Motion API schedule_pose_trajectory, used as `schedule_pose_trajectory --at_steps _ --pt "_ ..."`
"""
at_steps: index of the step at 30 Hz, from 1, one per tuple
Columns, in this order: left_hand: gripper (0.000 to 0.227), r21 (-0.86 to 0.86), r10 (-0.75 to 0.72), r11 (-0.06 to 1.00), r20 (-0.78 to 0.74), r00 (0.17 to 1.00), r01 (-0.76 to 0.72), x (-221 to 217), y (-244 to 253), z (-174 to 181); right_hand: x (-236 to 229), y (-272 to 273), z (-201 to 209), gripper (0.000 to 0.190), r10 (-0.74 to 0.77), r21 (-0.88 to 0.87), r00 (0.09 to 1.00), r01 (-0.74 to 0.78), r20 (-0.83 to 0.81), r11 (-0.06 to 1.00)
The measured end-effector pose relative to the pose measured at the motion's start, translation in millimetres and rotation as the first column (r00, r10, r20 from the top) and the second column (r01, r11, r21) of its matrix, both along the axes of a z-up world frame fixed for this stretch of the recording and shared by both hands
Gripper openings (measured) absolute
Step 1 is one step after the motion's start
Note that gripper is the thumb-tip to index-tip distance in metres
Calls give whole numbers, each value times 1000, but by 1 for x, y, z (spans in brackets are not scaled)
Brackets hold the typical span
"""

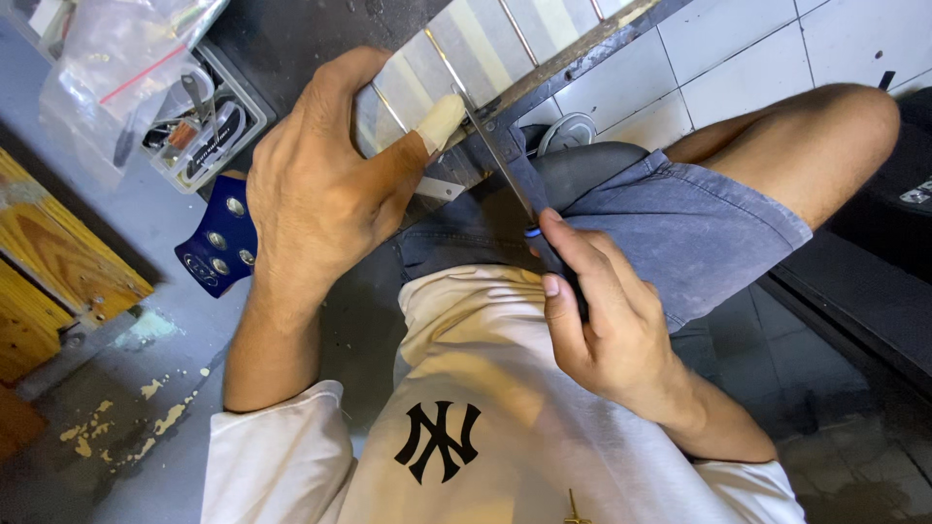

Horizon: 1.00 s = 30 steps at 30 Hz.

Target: The person uses a metal file to smooth the edges of the frets on a guitar neck. The person holds the neck with the left hand and files the frets with the right hand, moving along the fretboard.

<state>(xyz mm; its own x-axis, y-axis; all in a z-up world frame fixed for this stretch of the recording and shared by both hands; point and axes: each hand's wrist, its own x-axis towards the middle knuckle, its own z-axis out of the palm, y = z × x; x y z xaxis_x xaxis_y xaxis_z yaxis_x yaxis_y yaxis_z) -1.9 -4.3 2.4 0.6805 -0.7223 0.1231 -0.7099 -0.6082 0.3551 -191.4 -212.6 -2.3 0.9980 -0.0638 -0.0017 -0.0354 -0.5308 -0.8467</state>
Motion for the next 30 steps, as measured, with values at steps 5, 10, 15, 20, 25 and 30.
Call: schedule_pose_trajectory --at_steps 5,10,15,20,25,30 --pt "42 45 107 994 -156 982 -101 0 -3 2 -5 -1 -2 41 -4 -23 1000 4 -17 1000" --pt "47 40 213 977 -271 939 -210 0 -7 7 -2 0 -4 41 -8 9 1000 8 9 1000" --pt "46 68 223 975 -295 929 -212 1 -10 12 38 5 9 42 41 25 999 -41 19 999" --pt "27 43 14 999 -18 1000 -13 -2 -2 5 47 8 12 47 60 -20 998 -60 -6 998" --pt "47 -3 187 981 -225 956 -193 -1 -9 9 -5 4 5 59 58 -307 994 -84 -92 948" --pt "39 26 45 999 -100 994 -43 1 -1 3 26 11 3 62 62 -257 993 -86 -100 963"
